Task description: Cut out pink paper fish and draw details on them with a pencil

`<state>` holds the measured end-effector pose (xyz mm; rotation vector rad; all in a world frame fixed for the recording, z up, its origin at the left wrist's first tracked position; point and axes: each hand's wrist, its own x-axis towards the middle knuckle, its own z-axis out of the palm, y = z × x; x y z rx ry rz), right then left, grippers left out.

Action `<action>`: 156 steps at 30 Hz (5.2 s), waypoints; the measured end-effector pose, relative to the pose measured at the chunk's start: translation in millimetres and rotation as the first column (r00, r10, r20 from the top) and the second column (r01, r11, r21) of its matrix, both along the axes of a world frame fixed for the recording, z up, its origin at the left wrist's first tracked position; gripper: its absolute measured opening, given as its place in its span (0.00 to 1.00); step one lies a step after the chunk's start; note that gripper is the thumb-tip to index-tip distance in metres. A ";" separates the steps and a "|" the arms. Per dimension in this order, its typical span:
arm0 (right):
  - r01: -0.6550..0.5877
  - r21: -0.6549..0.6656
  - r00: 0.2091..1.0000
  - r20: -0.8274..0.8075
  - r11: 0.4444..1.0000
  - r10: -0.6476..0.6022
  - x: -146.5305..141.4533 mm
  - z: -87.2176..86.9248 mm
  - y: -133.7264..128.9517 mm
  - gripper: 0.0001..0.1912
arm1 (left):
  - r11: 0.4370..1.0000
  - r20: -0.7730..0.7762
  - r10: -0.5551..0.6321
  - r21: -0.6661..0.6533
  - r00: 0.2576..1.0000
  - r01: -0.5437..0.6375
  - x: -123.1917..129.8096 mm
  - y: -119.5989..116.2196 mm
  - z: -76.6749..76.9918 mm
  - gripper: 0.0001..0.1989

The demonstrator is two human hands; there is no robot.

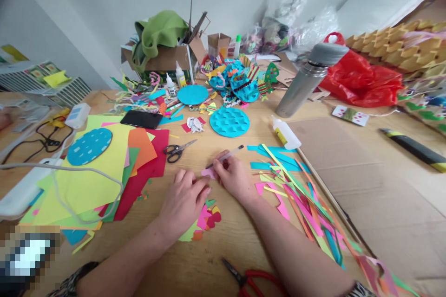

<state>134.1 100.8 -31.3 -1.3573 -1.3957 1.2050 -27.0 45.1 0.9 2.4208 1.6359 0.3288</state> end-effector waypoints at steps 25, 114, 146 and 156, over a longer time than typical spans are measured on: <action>-0.026 0.033 1.000 0.006 0.999 0.026 0.8 -1.3 -0.1 0.17 | 1.000 0.001 -0.008 -0.015 1.000 0.008 -0.3 2.6 -1.3 0.12; -0.027 0.055 0.999 0.041 0.998 0.025 1.5 -5.5 -0.8 0.16 | 0.964 0.166 -0.135 0.248 0.977 0.091 -11.6 10.2 -16.7 0.20; -0.033 0.070 0.997 0.078 0.997 0.027 3.0 -6.4 0.1 0.15 | 0.979 0.075 -0.136 0.166 0.988 0.122 -11.0 9.0 -12.5 0.20; -0.029 0.060 0.999 0.046 0.998 0.027 1.2 -5.4 0.6 0.17 | 0.982 0.065 -0.131 0.146 0.989 0.121 -10.7 9.0 -11.5 0.20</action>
